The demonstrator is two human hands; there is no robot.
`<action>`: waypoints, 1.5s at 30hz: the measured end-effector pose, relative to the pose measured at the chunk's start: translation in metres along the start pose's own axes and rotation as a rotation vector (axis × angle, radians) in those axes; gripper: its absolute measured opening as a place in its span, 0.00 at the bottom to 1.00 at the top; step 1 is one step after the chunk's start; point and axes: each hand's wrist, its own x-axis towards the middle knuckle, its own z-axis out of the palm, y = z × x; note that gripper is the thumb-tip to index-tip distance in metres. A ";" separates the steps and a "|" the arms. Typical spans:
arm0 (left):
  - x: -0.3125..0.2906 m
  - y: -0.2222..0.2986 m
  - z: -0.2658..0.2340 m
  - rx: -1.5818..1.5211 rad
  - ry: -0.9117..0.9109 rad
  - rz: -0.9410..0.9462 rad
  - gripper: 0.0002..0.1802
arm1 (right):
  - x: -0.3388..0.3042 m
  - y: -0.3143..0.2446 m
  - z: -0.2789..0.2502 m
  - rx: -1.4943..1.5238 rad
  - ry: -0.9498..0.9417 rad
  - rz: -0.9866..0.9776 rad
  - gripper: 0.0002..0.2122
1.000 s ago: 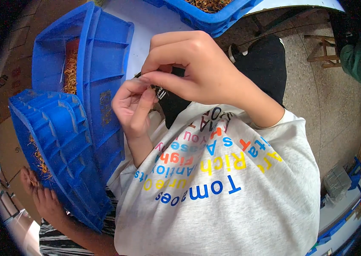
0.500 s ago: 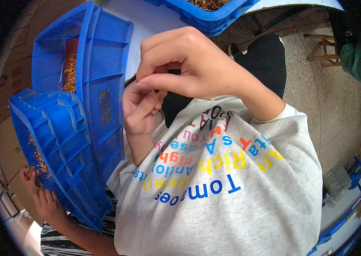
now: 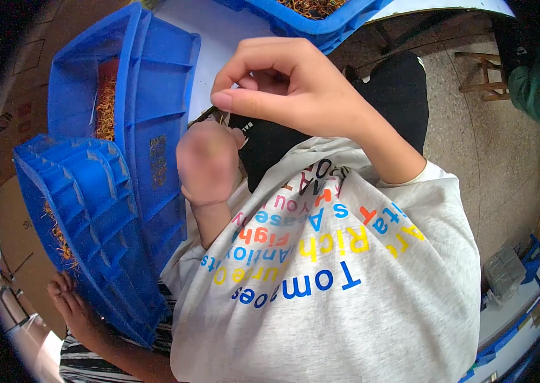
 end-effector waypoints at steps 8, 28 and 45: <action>0.001 -0.001 -0.001 -0.009 -0.043 0.042 0.05 | -0.005 0.008 0.004 0.222 -0.101 0.028 0.02; -0.007 -0.002 0.002 -0.043 0.028 -0.135 0.14 | 0.000 0.002 0.009 0.017 -0.105 -0.153 0.04; -0.002 -0.004 0.002 0.101 0.068 0.198 0.12 | -0.009 0.009 0.009 0.021 -0.060 -0.129 0.06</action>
